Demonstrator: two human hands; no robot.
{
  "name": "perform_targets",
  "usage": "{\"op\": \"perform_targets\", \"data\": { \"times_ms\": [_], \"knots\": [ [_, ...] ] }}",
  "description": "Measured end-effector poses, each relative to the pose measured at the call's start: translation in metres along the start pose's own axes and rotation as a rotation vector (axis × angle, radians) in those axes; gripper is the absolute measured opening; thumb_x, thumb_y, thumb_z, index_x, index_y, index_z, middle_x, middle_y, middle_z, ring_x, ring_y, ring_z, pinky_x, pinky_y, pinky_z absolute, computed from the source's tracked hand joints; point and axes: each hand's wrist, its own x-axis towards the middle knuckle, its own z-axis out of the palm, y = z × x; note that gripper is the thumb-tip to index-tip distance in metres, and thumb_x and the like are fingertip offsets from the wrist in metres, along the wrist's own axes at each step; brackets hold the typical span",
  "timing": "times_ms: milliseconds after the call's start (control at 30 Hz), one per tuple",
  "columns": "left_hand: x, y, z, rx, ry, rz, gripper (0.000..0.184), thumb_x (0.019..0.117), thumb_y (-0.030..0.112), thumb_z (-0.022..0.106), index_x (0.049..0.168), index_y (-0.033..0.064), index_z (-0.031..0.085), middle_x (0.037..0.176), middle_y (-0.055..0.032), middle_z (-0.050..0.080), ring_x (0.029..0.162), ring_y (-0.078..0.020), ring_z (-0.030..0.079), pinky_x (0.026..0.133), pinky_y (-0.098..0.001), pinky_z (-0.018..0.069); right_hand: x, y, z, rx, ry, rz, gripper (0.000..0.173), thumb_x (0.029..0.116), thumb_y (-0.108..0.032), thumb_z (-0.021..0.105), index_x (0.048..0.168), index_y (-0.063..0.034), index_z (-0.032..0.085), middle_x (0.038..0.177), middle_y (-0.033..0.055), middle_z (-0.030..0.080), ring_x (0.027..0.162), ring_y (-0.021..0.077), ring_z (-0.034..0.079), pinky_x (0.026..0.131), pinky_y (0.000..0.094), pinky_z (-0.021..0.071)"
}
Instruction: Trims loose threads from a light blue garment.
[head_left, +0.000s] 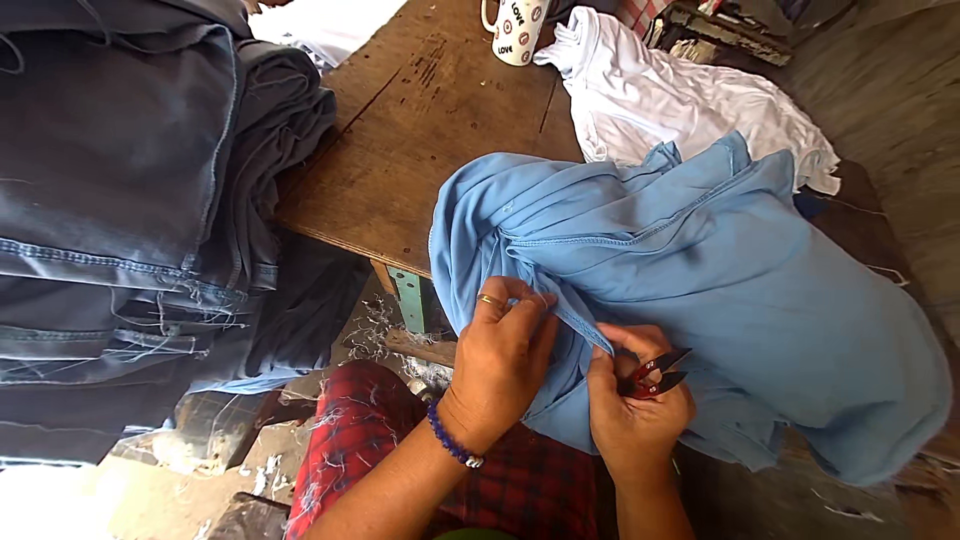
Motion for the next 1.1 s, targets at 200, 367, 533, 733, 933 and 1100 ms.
{"op": "perform_targets", "data": {
  "times_ms": [200,367,533,733,933,1100],
  "knots": [
    [0.008,-0.002,-0.004,-0.353,-0.097,-0.242,0.01,0.0958,-0.001,0.064,0.102,-0.0057,0.071,0.091,-0.0077,0.072,0.069,-0.0077,0.071,0.064,-0.0238,0.0638,0.025,0.003,-0.001,-0.085,-0.114,-0.07,0.019,0.0989,-0.006,0.057,0.096,0.0078,0.07,0.086,0.0039,0.066,0.079,-0.0069,0.057,0.073,0.007,0.0467],
    [0.018,-0.024,-0.016,-0.694,-0.348,-0.515,0.01,0.0996,0.003,0.061,0.1,0.0022,0.071,0.075,0.0018,0.07,0.065,-0.0045,0.067,0.065,-0.0209,0.0592,0.054,0.017,0.002,-0.001,-0.155,0.176,0.024,0.1046,-0.013,0.053,0.081,-0.0127,0.057,0.063,-0.0148,0.043,0.056,-0.0108,0.042,0.054,0.0076,0.0353],
    [0.018,-0.035,-0.016,-0.844,-0.352,-0.517,0.008,0.0988,0.001,0.063,0.099,0.0039,0.07,0.073,0.0007,0.07,0.06,-0.0069,0.067,0.061,-0.0231,0.0608,0.06,0.013,0.006,0.027,-0.138,0.353,0.029,0.1033,-0.013,0.055,0.075,-0.0174,0.054,0.058,-0.0147,0.04,0.05,-0.0075,0.037,0.049,0.0098,0.0312],
    [0.009,-0.038,-0.011,-1.089,-0.186,-0.593,0.015,0.1003,0.001,0.059,0.099,0.0105,0.071,0.073,0.002,0.068,0.057,-0.0053,0.065,0.059,-0.023,0.0606,0.055,0.017,0.016,-0.107,-0.133,0.273,0.02,0.0993,-0.013,0.062,0.08,-0.0098,0.062,0.06,-0.0125,0.043,0.05,-0.0082,0.037,0.048,0.009,0.0304],
    [0.012,-0.009,-0.007,-1.145,0.013,-0.868,0.022,0.1061,0.003,0.047,0.093,0.0062,0.064,0.077,-0.0065,0.072,0.067,-0.0123,0.072,0.069,-0.0267,0.0624,0.051,0.016,0.018,-0.224,-0.144,0.191,0.019,0.0994,-0.015,0.063,0.084,-0.0048,0.065,0.063,-0.0098,0.047,0.053,-0.0087,0.04,0.051,0.0089,0.0331],
    [0.016,0.01,-0.005,-1.205,0.096,-1.014,0.022,0.1082,0.004,0.042,0.097,0.0026,0.061,0.084,-0.0127,0.074,0.077,-0.0186,0.075,0.077,-0.0303,0.0629,0.038,-0.004,0.005,-0.413,-0.146,0.113,0.034,0.1034,-0.032,0.059,0.116,-0.0011,0.065,0.099,0.0073,0.06,0.082,0.0057,0.058,0.068,0.0208,0.0486]
  ]
}}
